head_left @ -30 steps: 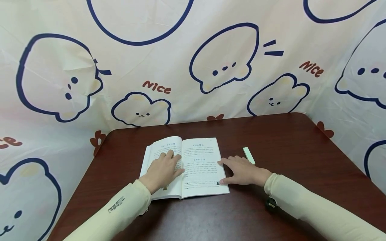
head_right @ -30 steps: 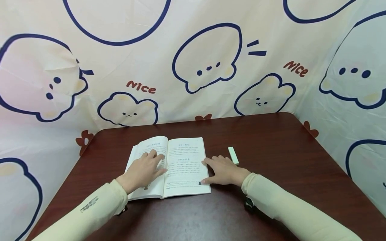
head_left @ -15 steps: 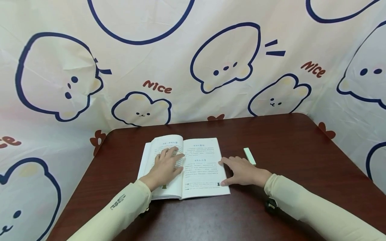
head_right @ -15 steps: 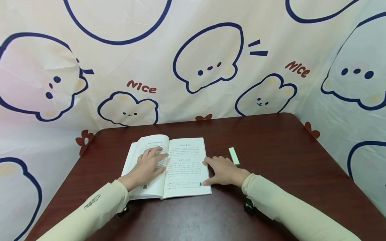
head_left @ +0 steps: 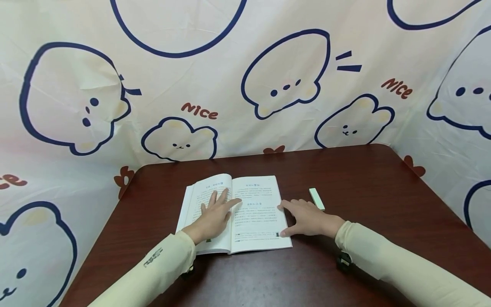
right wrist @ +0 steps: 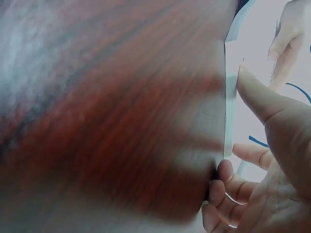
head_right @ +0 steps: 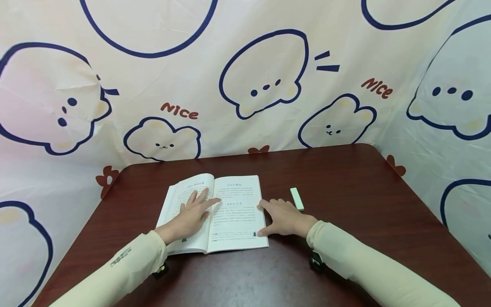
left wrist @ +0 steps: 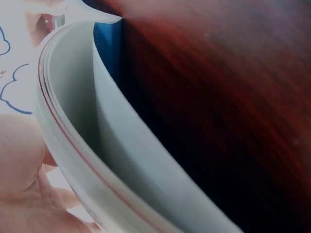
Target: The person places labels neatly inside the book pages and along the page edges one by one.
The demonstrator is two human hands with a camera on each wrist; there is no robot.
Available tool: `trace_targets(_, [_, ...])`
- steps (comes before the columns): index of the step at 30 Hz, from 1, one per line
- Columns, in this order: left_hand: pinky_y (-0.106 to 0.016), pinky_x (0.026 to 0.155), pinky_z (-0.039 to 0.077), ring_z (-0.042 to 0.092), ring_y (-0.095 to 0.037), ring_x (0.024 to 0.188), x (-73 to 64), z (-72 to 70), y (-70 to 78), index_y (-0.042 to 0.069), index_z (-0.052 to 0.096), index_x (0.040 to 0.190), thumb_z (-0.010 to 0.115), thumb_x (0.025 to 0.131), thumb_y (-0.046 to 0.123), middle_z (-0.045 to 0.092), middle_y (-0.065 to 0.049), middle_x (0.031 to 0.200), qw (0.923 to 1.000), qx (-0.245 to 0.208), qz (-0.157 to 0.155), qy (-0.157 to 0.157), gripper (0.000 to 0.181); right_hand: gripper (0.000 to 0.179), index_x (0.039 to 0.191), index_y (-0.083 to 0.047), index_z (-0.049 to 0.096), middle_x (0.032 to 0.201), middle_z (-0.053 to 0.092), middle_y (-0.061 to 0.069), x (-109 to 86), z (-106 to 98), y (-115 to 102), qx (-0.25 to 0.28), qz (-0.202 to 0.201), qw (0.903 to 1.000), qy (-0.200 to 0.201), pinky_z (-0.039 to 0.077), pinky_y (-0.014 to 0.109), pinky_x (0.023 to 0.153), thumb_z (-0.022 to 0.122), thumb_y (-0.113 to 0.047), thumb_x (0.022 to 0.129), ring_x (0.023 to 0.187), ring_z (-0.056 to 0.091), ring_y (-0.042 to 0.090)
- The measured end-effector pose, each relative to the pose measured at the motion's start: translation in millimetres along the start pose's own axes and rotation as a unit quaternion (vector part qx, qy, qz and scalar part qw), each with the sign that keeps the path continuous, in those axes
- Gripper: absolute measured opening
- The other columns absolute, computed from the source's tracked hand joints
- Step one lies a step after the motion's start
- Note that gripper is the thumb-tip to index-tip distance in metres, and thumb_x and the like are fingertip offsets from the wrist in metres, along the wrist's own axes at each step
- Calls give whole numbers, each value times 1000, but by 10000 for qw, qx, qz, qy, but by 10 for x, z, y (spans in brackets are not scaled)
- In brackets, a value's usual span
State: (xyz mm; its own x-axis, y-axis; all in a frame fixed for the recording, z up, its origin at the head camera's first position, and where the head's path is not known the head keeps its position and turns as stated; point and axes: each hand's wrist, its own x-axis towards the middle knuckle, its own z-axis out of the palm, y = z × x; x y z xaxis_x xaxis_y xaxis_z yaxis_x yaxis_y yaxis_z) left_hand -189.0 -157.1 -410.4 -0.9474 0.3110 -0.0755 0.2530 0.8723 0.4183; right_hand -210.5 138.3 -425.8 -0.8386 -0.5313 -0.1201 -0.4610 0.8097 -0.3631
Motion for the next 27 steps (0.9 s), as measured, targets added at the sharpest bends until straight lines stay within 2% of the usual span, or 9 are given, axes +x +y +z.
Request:
trace_targets(4, [-86,106,11,4,-53,154,6,16,17,22,55,144,43,105,7,16,-21,169,9999,-35,-117,-114,44,76,138,-14,56,122,66,7,-1,-2,-13,16,16,10000,-49,47,45,90,83,-53,78,110,60,25])
trace_targets(8, [-85,107,11,3,-52,155,9,53,17,23,50,148,47,106,29,11,-18,170,9995,4,-254,-176,43,76,137,-13,56,122,66,8,-1,-3,-9,19,22,10000,-44,46,46,92,83,-52,78,111,59,25])
trace_targets(11, [-86,106,13,5,-54,154,7,92,2,24,45,153,53,101,50,9,-18,170,9995,82,-280,-128,58,76,137,-13,56,122,65,8,0,-2,-6,48,4,10000,-26,46,46,91,83,-52,78,110,59,26])
trace_targets(14, [-86,105,16,8,-56,153,7,126,-15,26,42,155,56,95,61,10,-18,170,9995,211,-252,-30,70,76,137,-13,56,121,65,8,-2,3,-6,54,-17,10000,-18,46,45,89,83,-52,78,109,59,25])
trace_targets(21, [-85,104,21,22,-52,149,30,153,-12,27,45,153,59,90,66,23,-18,165,9963,761,-193,343,76,76,137,-14,56,121,65,8,-5,13,2,24,-35,10000,23,46,46,89,83,-52,78,109,59,26])
trace_targets(27, [-84,102,26,23,-48,148,52,165,0,26,49,149,62,88,65,27,-18,163,9960,681,-211,536,74,76,137,-15,55,122,65,8,-5,12,9,43,-31,10000,20,45,47,90,83,-53,78,111,59,27])
